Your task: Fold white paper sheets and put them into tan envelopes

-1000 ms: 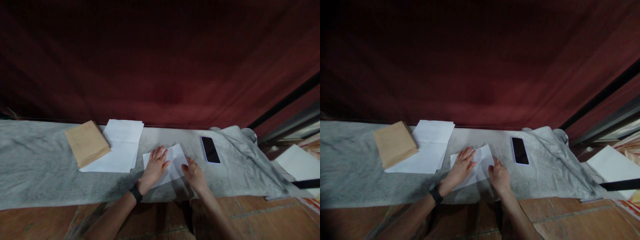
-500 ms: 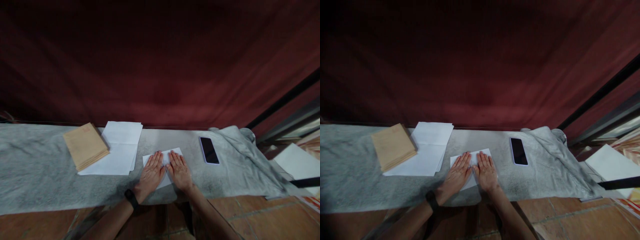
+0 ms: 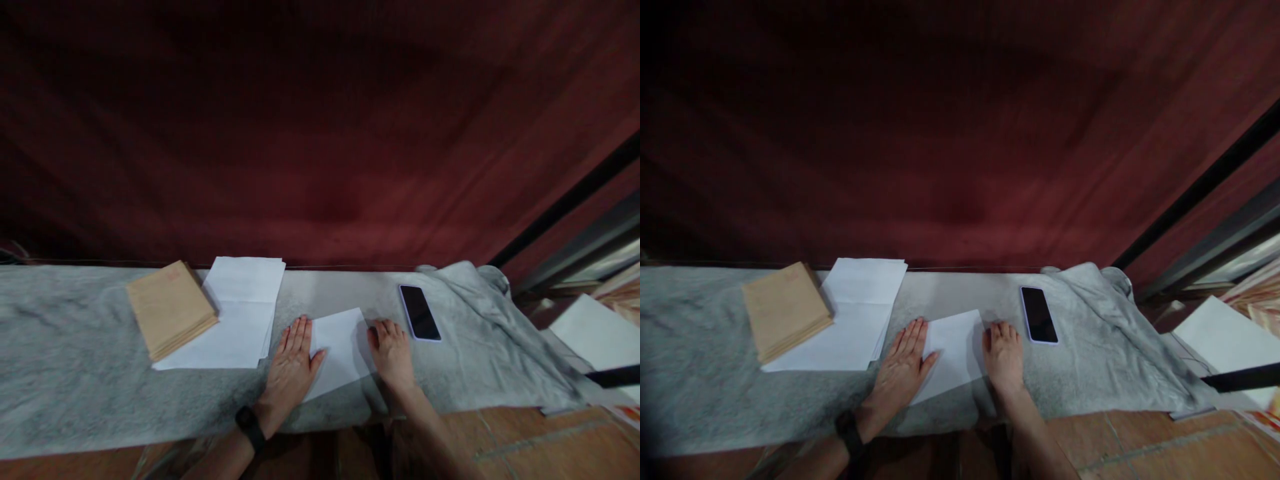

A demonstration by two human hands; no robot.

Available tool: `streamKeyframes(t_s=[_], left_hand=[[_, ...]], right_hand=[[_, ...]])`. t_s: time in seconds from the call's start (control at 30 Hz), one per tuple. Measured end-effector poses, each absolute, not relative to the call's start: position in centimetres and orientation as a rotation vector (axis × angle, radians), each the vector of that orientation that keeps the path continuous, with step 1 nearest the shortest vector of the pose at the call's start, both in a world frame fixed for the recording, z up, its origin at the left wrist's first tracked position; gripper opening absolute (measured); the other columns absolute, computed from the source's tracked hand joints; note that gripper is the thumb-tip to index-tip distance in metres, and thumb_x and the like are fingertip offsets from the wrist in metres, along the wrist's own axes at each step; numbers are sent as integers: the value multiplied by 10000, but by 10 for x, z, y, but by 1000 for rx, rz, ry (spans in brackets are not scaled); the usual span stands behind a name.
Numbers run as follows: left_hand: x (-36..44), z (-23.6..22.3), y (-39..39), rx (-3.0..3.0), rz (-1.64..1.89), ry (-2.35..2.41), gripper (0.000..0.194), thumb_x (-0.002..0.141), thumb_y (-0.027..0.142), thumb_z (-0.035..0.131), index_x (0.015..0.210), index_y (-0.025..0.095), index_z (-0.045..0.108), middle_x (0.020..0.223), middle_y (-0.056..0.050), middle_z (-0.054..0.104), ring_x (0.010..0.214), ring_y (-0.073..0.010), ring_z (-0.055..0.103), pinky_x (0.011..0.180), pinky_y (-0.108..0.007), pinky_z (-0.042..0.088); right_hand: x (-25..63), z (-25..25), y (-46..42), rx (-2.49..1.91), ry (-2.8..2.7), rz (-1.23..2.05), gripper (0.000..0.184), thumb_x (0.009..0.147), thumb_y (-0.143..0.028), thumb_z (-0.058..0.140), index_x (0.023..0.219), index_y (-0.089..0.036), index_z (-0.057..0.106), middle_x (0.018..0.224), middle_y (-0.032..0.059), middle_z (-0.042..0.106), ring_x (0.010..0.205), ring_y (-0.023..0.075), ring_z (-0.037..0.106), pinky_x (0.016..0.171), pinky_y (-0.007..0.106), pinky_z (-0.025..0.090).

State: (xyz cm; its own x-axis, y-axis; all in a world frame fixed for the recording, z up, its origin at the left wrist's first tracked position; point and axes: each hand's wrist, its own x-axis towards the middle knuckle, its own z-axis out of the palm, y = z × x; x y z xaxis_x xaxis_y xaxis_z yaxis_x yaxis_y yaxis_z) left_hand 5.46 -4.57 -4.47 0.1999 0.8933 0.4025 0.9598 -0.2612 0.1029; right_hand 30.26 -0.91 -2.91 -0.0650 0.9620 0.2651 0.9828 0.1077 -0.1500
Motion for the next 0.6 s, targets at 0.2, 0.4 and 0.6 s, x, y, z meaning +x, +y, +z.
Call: streamKeyframes(t_s=[0.2, 0.4, 0.6], left_hand=[[56, -42, -46, -2321, -564, -1822, 691, 981, 525, 418, 1514, 88, 370, 1540, -186, 427, 1444, -301, 385, 1182, -488, 333], [57, -43, -46, -2341, -625, -1858, 694, 970, 517, 435, 1516, 95, 369, 1542, -192, 422, 1448, -318, 374, 1187, -510, 321], [59, -29, -42, -2410, -682, -1935, 682, 989, 489, 433, 1538, 103, 315, 1585, -203, 344, 1479, -338, 304, 1187, -538, 309]], right_hand=[[306, -27, -10, -1896, -1982, 116, 206, 941, -307, 533, 1098, -197, 609, 954, 79, 728, 836, 207, 704, 735, 285, 486], [307, -21, -5, -1825, -1721, 581, 96, 798, -318, 634, 747, -240, 609, 655, 3, 655, 640, 197, 644, 614, 285, 423], [315, 5, 9, -1554, -1306, 1071, 313, 708, -514, 676, 605, -233, 583, 542, -35, 556, 526, 149, 521, 506, 267, 361]])
